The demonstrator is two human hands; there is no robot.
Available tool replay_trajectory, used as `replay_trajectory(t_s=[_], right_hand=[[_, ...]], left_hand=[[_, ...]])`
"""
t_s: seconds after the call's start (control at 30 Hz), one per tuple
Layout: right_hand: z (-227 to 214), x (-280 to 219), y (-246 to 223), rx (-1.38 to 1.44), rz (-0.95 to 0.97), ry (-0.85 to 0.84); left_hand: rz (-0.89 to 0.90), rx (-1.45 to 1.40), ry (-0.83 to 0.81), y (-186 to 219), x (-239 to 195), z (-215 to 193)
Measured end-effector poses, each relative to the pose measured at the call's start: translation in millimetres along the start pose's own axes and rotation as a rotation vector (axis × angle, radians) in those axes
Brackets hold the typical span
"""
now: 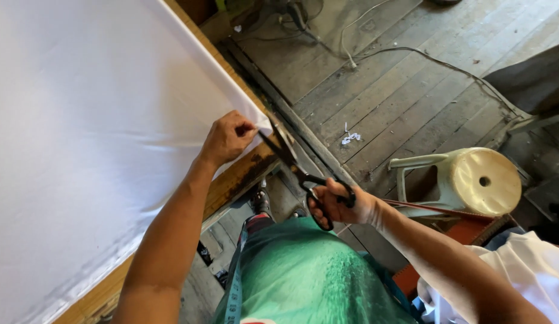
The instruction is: The person uses scissors to cut a large piece of white fabric along a straight line on a cutting table.
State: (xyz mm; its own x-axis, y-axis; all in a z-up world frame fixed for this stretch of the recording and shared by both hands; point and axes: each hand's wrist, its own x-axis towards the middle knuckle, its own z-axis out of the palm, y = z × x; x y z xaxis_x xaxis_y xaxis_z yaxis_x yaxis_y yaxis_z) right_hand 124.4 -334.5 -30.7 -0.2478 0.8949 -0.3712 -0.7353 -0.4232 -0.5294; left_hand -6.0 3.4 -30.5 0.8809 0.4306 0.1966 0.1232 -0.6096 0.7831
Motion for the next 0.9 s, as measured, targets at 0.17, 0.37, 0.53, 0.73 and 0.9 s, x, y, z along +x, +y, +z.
replay_trajectory(t_s=[0.17, 0.37, 0.53, 0.73, 0.9], right_hand=[[-1.5, 18.1, -4.4, 0.021, 0.004, -0.019], [-11.7, 40.4, -11.3, 0.104, -0.045, -0.057], [-21.1, 55.1, -1.7, 0.163, -0.062, -0.080], [-31.7, 48.2, 6.2, 0.167, -0.078, -0.041], [-19.5, 56.0, -13.2, 0.149, -0.041, -0.029]], left_hand=[[-0.014, -0.055, 0.038, -6.3, -4.0, 4.7], [0.014, -0.072, 0.042, 0.5, -7.7, 5.5], [0.004, -0.017, 0.066, 12.4, -7.4, -1.0], [0.097, 0.134, 0.180, -3.9, -10.9, 22.2], [0.161, 0.304, 0.277, 5.7, -12.2, 24.3]])
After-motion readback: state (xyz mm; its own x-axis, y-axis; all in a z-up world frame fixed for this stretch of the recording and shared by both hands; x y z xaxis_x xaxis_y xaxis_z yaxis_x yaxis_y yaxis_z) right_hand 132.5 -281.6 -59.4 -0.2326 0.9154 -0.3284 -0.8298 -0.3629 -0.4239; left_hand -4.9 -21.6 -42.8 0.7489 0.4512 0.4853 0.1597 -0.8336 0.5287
